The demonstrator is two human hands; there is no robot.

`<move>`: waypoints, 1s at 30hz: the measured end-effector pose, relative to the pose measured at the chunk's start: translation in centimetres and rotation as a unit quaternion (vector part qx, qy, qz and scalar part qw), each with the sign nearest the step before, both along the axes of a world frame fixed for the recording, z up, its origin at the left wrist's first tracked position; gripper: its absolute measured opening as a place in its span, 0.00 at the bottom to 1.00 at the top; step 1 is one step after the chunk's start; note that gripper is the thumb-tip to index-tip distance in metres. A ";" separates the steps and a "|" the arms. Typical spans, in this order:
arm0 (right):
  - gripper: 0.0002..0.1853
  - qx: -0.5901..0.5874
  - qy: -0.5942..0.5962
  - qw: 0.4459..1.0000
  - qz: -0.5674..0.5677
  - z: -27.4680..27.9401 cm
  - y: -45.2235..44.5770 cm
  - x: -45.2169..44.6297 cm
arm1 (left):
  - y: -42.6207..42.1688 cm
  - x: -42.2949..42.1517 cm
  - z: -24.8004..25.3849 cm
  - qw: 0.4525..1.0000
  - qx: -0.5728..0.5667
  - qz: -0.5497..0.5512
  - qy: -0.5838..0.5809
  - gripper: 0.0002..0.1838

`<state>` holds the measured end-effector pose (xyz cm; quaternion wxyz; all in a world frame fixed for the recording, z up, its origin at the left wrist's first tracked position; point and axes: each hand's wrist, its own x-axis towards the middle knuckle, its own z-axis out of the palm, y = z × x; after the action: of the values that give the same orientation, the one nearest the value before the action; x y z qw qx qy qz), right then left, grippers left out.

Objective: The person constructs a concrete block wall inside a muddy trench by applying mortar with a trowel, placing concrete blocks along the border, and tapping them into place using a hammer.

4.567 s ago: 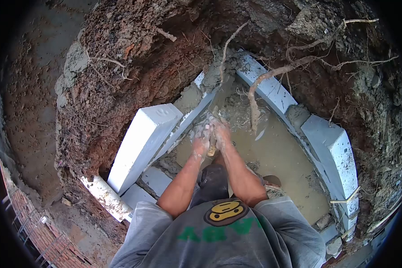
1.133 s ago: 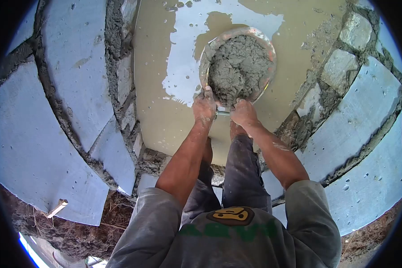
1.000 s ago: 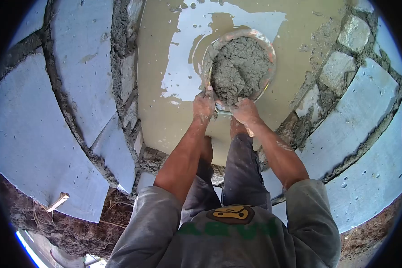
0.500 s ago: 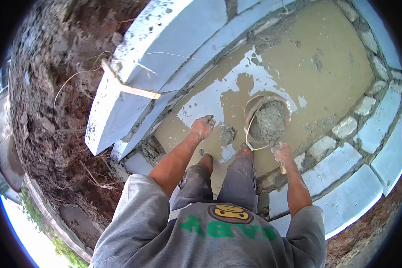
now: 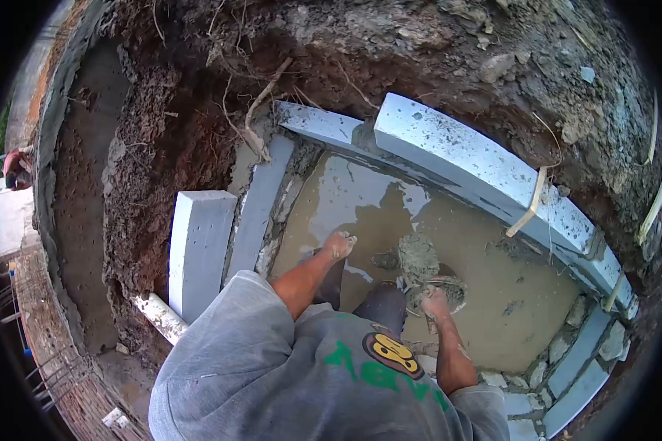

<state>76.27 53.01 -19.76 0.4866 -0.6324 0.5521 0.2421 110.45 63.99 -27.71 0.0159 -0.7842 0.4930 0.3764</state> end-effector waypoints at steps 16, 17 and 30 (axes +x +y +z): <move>0.17 -0.394 -0.249 0.816 0.343 5.1 -12.5 49.6 | -12.1 24.7 9.4 0.184 -0.331 0.763 0.524 0.40; 0.18 -0.431 -0.232 0.803 0.341 2.8 -12.8 51.5 | -13.6 26.1 7.4 0.166 -0.334 0.782 0.499 0.40; 0.16 -0.387 -0.184 0.859 0.281 6.1 -9.7 44.5 | -16.6 29.4 4.8 0.078 -0.420 0.695 0.578 0.28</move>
<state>120.74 43.32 -13.65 0.2070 -0.9308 0.3008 0.0145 139.84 47.38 -22.89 -0.8750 -0.1925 -0.3393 0.2867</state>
